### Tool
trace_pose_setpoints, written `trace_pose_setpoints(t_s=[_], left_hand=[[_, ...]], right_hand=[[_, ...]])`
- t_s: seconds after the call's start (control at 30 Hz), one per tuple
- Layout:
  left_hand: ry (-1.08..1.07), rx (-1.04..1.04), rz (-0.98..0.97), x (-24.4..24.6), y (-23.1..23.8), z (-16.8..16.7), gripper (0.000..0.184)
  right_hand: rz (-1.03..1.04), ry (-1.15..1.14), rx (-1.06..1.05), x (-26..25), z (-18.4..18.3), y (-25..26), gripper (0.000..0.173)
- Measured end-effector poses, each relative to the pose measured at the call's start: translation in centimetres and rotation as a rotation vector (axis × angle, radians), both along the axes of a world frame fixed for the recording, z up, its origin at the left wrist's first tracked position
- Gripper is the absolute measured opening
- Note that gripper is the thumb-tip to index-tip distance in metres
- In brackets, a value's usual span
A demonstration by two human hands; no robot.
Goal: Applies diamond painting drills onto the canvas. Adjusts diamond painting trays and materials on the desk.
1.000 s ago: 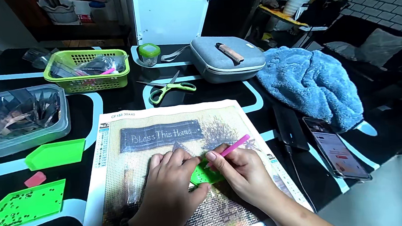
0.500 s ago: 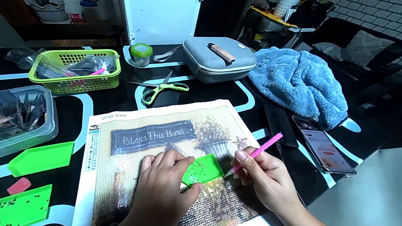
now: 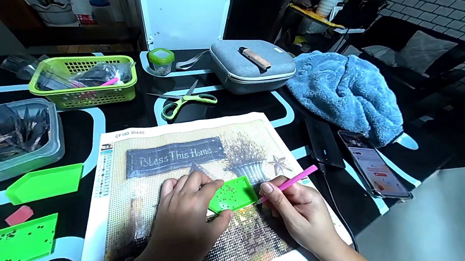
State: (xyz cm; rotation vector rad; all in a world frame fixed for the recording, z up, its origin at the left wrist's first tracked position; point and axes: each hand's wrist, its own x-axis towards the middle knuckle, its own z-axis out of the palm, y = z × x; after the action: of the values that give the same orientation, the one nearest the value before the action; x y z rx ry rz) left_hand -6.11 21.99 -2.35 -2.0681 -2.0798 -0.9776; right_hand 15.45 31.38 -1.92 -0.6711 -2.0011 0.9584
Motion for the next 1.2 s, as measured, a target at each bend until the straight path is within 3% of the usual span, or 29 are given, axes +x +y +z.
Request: trace_pose_setpoints(t_s=[0.2,0.37,0.6,1.2], left_hand=[[-0.004,-0.002,0.001,0.0,0.0,0.0,0.042],[-0.006,0.001,-0.007,-0.1,0.0,0.1,0.041],[-0.021,0.03,0.002,0.0,0.1,0.0,0.04],[-0.014,0.027,-0.004,0.1,0.1,-0.1,0.04]], right_hand=[[-0.007,-0.135,0.215,0.2,0.3,-0.2,0.033],[0.012,-0.067,0.039,-0.6,2.2,0.6,0.029],[-0.025,-0.13,0.068,-3.3,1.6,1.3,0.027],[-0.005,-0.058,0.024,-3.4,1.5,1.3,0.025]])
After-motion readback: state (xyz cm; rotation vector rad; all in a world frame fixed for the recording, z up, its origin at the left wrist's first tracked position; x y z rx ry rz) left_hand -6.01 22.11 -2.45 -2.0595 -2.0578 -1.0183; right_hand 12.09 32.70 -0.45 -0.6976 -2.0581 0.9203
